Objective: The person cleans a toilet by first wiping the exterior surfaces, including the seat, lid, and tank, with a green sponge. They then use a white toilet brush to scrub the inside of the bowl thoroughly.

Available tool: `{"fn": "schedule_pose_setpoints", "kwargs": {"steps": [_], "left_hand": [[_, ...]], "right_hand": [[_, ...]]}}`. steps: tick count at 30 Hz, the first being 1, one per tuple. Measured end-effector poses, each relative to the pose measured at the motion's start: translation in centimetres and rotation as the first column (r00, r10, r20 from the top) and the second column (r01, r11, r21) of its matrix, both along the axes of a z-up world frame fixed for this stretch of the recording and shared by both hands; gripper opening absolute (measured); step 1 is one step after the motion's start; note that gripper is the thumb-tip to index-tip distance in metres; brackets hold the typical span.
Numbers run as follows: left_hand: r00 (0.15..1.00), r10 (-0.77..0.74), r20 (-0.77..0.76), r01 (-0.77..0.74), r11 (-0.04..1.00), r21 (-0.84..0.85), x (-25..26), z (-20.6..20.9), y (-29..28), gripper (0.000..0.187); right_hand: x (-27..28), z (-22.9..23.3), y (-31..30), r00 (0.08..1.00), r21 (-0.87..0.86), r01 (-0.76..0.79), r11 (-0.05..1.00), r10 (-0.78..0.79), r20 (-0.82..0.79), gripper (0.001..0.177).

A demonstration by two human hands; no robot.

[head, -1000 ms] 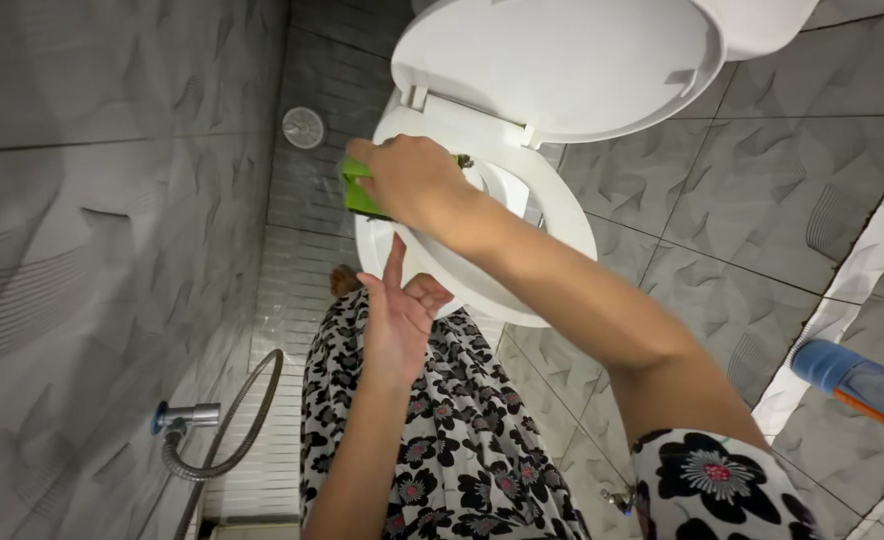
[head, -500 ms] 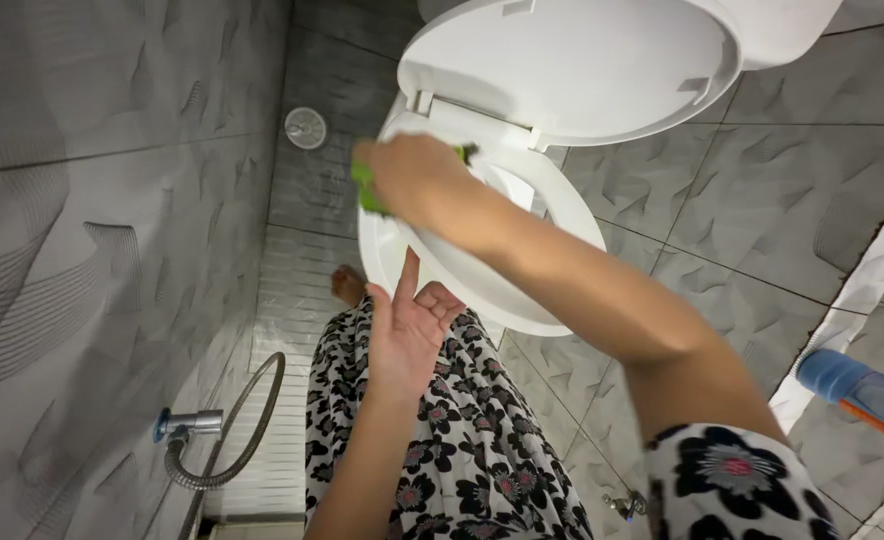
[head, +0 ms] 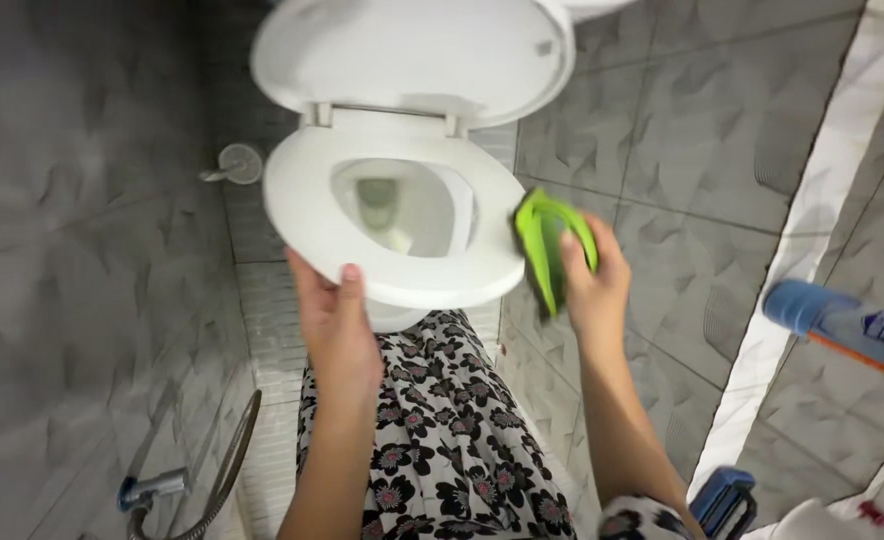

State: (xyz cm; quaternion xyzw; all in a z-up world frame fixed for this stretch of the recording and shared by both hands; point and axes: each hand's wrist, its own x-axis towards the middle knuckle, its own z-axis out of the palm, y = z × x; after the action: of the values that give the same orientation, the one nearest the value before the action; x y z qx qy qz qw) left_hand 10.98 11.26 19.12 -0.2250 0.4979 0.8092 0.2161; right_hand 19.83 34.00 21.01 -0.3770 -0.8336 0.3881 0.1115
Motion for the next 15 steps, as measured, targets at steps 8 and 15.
{"fn": "schedule_pose_setpoints", "kwargs": {"steps": [8,15], "left_hand": [[0.958,0.054,-0.281,-0.036,0.997,0.07,-4.8,-1.3,5.4,0.099],[0.88,-0.157,-0.449,0.053,0.97,-0.236,-7.2,-1.8,9.6,0.098]], "right_hand": [[7.1,-17.9,8.4,0.894,-0.431,0.445,0.785,-0.419,0.159,0.035],[12.0,-29.9,2.9,0.861,-0.255,0.164,0.953,-0.012,0.508,0.041]]}}
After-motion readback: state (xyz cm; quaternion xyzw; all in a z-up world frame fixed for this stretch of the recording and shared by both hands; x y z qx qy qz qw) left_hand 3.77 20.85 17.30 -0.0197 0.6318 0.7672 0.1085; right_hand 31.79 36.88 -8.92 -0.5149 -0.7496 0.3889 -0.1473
